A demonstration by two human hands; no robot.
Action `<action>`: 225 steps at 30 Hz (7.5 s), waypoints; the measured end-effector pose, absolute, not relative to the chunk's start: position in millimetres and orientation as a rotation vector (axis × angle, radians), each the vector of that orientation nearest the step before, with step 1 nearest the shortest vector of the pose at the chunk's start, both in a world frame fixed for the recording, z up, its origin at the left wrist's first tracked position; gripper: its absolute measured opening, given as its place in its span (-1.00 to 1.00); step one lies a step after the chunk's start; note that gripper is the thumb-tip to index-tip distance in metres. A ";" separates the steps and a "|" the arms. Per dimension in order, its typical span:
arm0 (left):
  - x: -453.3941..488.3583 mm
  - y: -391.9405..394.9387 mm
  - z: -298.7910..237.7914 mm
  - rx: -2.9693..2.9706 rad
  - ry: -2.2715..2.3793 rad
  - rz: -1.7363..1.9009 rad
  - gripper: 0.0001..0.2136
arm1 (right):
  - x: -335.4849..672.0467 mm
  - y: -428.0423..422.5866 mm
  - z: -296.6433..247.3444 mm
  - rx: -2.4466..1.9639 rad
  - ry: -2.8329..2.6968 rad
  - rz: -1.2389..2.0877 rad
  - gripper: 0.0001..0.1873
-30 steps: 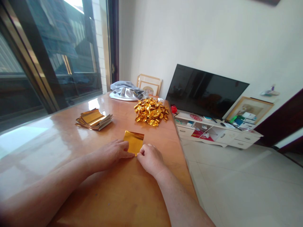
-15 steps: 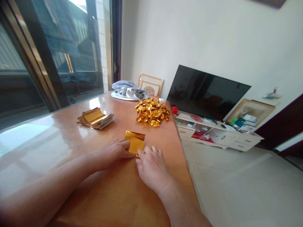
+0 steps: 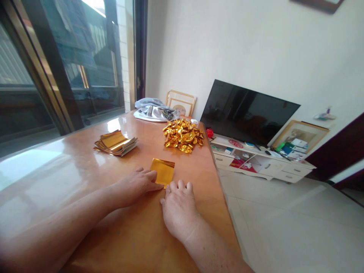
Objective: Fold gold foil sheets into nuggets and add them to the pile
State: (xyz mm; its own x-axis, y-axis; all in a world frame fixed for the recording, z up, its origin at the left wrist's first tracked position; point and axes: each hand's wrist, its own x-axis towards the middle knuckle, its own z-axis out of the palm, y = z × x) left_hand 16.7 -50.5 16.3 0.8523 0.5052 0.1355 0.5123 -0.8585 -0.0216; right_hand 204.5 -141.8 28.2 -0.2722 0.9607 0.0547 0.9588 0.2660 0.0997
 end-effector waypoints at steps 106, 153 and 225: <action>21.9 -50.0 25.8 -2.944 -0.978 -0.705 -0.89 | 218.9 -100.0 11.7 2.055 2.943 0.219 -0.91; 15.4 -35.0 12.0 -2.909 -1.584 -0.979 -0.81 | 230.6 -102.4 20.5 2.245 2.866 0.381 -0.80; 4.8 -43.4 16.4 -3.194 -1.339 -0.478 -0.85 | 236.7 -108.4 14.2 1.900 2.895 -0.203 -0.83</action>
State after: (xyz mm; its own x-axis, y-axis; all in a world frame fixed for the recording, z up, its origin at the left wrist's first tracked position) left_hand 4.8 -43.4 16.4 0.6796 0.7255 0.1092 0.6305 -0.6536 0.4187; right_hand 236.7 -108.4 14.2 -0.3630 0.9088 0.2055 0.8714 0.4093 -0.2707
